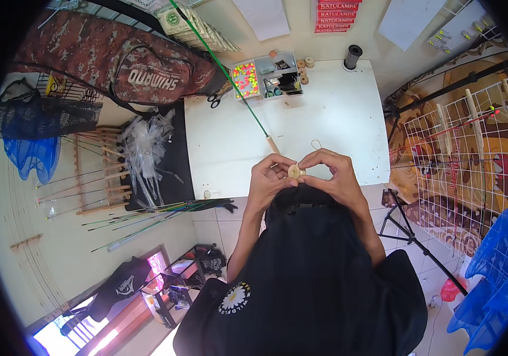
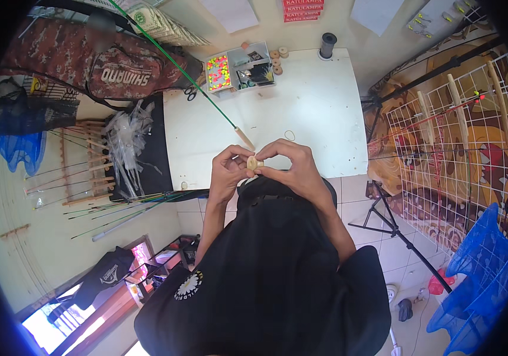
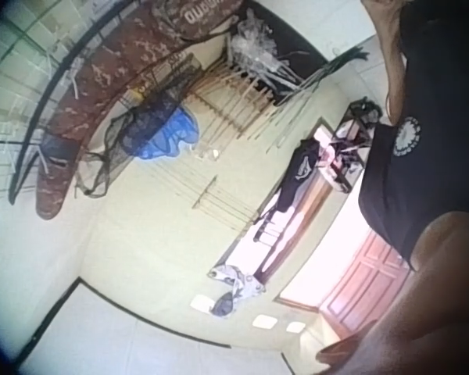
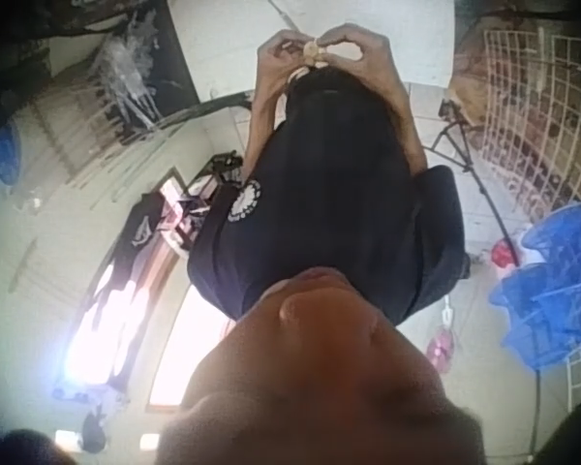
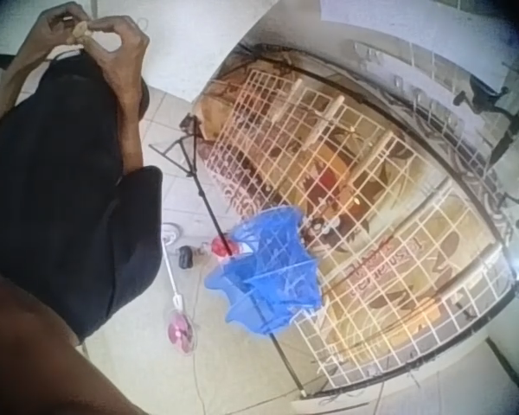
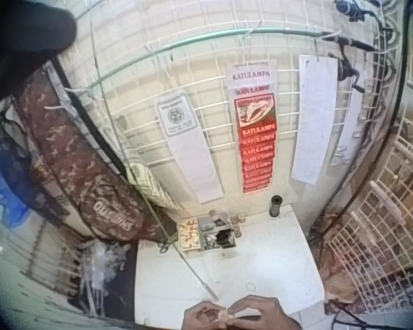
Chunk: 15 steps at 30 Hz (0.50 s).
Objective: Repairing or assembling a fishing rod by wrapping thread or securing components.
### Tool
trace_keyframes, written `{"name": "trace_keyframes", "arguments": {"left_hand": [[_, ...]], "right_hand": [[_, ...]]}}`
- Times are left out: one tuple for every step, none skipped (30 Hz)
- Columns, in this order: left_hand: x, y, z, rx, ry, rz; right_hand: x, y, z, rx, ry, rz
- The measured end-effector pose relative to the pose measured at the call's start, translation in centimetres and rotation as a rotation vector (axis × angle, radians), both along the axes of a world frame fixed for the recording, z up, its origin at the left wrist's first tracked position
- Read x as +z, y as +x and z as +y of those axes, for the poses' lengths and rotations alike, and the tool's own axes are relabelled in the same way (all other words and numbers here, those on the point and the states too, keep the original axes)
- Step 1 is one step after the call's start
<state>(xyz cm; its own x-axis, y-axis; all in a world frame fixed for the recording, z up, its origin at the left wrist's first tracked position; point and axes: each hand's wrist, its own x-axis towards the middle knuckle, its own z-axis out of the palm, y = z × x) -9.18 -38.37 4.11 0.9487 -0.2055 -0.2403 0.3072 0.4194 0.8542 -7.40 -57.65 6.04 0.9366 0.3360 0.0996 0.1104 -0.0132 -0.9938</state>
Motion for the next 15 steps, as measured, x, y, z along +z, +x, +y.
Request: {"name": "trace_keyframes", "arguments": {"left_hand": [[0.17, 0.02, -0.01, 0.000, 0.001, 0.000], [0.48, 0.02, -0.03, -0.002, 0.003, 0.004], [0.64, 0.01, -0.03, -0.004, 0.006, 0.009], [0.54, -0.04, 0.02, -0.005, 0.006, 0.009], [0.30, -0.10, 0.10, 0.003, 0.018, -0.016], [0.18, -0.15, 0.15, 0.010, 0.031, -0.041], [0.22, -0.19, 0.15, 0.010, 0.031, -0.041], [0.23, -0.25, 0.15, 0.007, 0.036, -0.036], [0.25, -0.30, 0.16, 0.004, 0.041, -0.030], [0.29, -0.34, 0.18, 0.004, 0.041, -0.030], [0.36, -0.36, 0.17, -0.007, 0.043, -0.026], [0.38, -0.39, 0.18, -0.018, 0.045, -0.022], [0.34, -0.42, 0.16, -0.017, 0.044, -0.021], [0.29, -0.42, 0.12, -0.021, 0.071, -0.042], [0.25, -0.45, 0.12, -0.024, 0.098, -0.062]], "right_hand": [[-0.09, -0.01, 0.05, 0.001, 0.015, 0.000], [-0.04, -0.03, 0.15, 0.001, 0.016, 0.001], [0.02, -0.05, 0.30, -0.020, 0.025, -0.029], [0.06, -0.07, 0.37, -0.040, 0.033, -0.058], [0.01, -0.08, 0.33, -0.041, 0.034, -0.058], [-0.08, -0.10, 0.25, -0.032, 0.040, -0.036], [-0.12, -0.13, 0.21, -0.024, 0.046, -0.014], [-0.08, -0.15, 0.23, -0.024, 0.046, -0.013], [0.04, -0.17, 0.23, -0.023, 0.044, -0.003], [0.09, -0.19, 0.26, -0.021, 0.041, 0.009], [0.07, -0.21, 0.28, -0.021, 0.041, 0.009], [0.04, -0.23, 0.31, -0.038, 0.021, 0.020], [0.00, -0.25, 0.35, -0.054, 0.001, 0.032], [-0.08, -0.26, 0.36, -0.054, 0.001, 0.032], [-0.21, -0.28, 0.35, -0.071, -0.008, 0.022]]}}
